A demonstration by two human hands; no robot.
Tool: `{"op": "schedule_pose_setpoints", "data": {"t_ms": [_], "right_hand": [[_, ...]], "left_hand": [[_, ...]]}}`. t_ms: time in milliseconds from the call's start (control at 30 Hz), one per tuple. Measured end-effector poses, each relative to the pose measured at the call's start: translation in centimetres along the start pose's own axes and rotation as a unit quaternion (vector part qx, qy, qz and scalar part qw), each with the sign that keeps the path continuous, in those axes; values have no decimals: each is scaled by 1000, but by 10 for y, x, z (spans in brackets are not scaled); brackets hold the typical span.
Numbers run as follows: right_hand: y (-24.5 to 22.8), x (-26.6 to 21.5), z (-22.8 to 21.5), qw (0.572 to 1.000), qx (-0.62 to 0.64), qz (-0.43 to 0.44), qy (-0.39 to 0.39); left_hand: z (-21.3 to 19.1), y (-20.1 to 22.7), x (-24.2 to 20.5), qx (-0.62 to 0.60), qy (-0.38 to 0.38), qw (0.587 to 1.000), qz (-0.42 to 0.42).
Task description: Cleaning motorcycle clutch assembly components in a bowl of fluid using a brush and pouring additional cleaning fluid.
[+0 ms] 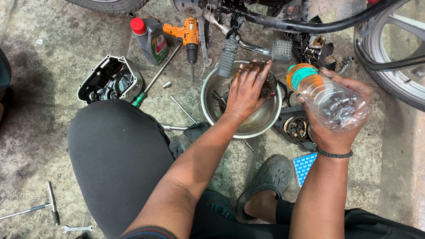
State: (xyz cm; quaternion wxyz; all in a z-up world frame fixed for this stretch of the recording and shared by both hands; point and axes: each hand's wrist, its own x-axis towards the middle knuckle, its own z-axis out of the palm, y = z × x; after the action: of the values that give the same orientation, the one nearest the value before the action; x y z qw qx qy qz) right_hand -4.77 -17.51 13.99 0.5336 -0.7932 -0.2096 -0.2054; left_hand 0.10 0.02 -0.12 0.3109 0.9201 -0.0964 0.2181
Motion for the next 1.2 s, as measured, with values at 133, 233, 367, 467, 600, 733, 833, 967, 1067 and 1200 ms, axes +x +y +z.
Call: {"op": "schedule_pose_setpoints", "data": {"t_ms": [133,233,367,467,600,733,833,967,1067,1200], "right_hand": [[-8,3,0,997,68,24,-6],[-9,5,-1,998,61,16,-30],[-14,4,5,993,95,71,-14],[-4,-1,1,999,28,-13,-29],[-7,-2,2,999,14,0,-51],[-7,2,3,999,-31,-5,-43],[-6,1,4,999,4,-28,-39],[-10,5,8,999,-3,-41,4],[-12,5,7,998,20,-50,14],[-15,5,9,999,4,-46,27]], "left_hand": [[5,-4,-2,-31,11,999,-33],[-1,-1,3,-50,7,996,-69],[-6,0,4,-59,1,994,-92],[-10,2,8,-76,-7,990,-115],[-18,5,13,-111,-1,978,-177],[-15,7,13,-187,47,959,-206],[-7,8,12,-271,30,925,-265],[37,-12,13,-335,3,873,-354],[28,-6,16,-550,-36,698,-457],[29,-4,17,-625,-75,531,-567]]}}
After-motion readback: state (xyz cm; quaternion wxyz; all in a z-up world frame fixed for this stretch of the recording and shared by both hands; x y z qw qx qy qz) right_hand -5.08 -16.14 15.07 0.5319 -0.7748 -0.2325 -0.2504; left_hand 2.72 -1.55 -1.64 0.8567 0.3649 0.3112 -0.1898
